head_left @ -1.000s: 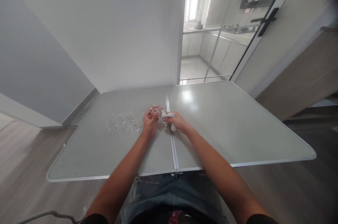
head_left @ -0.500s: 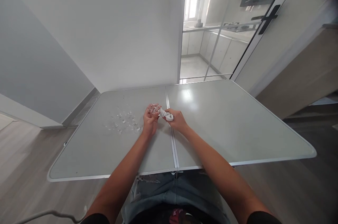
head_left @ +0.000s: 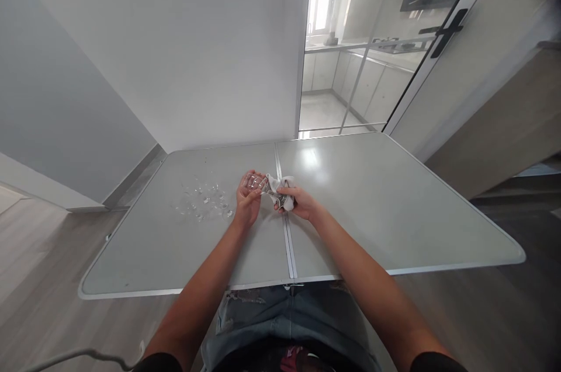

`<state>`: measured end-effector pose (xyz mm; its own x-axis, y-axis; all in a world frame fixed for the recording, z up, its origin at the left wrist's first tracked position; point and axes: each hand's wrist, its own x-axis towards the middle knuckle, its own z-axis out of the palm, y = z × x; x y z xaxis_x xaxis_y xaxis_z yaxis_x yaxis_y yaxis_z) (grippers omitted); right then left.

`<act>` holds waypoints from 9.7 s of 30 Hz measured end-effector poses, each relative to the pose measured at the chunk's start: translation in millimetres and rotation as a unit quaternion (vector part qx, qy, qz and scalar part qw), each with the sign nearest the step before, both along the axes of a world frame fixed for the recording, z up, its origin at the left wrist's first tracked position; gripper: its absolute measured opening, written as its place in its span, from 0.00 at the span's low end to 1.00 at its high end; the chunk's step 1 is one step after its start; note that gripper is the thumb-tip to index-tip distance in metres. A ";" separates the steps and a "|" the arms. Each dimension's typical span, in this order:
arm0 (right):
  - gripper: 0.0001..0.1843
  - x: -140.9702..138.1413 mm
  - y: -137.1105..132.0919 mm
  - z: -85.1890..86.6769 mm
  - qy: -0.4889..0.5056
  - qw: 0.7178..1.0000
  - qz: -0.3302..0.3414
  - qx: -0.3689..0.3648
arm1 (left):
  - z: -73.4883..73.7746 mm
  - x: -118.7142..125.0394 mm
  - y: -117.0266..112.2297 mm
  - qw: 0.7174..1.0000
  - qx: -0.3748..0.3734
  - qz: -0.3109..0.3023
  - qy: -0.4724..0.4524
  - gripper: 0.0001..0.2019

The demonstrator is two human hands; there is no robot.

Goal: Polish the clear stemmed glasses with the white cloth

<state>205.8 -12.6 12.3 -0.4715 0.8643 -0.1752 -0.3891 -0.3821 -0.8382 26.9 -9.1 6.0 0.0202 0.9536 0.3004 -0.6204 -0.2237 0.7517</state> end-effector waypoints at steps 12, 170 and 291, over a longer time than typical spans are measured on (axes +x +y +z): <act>0.17 -10.2 3.3 1.9 -0.005 0.974 -0.202 0.098 | -13.3 20.2 -3.4 0.987 -0.066 -0.061 0.131 0.21; 0.15 -20.8 -6.8 -4.4 -0.057 0.968 -0.075 0.232 | -18.4 7.5 4.8 0.983 -0.048 0.096 0.148 0.16; 0.17 50.9 35.1 -20.4 -0.685 0.644 -0.272 0.205 | -17.5 15.2 -2.4 0.934 0.046 0.086 0.343 0.24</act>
<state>256.7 22.5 -8.1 0.2748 0.9423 0.1912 0.8402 -0.1386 -0.5243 42.1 -11.5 -11.5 0.0875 0.9313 0.3537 0.0504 -0.3588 0.9321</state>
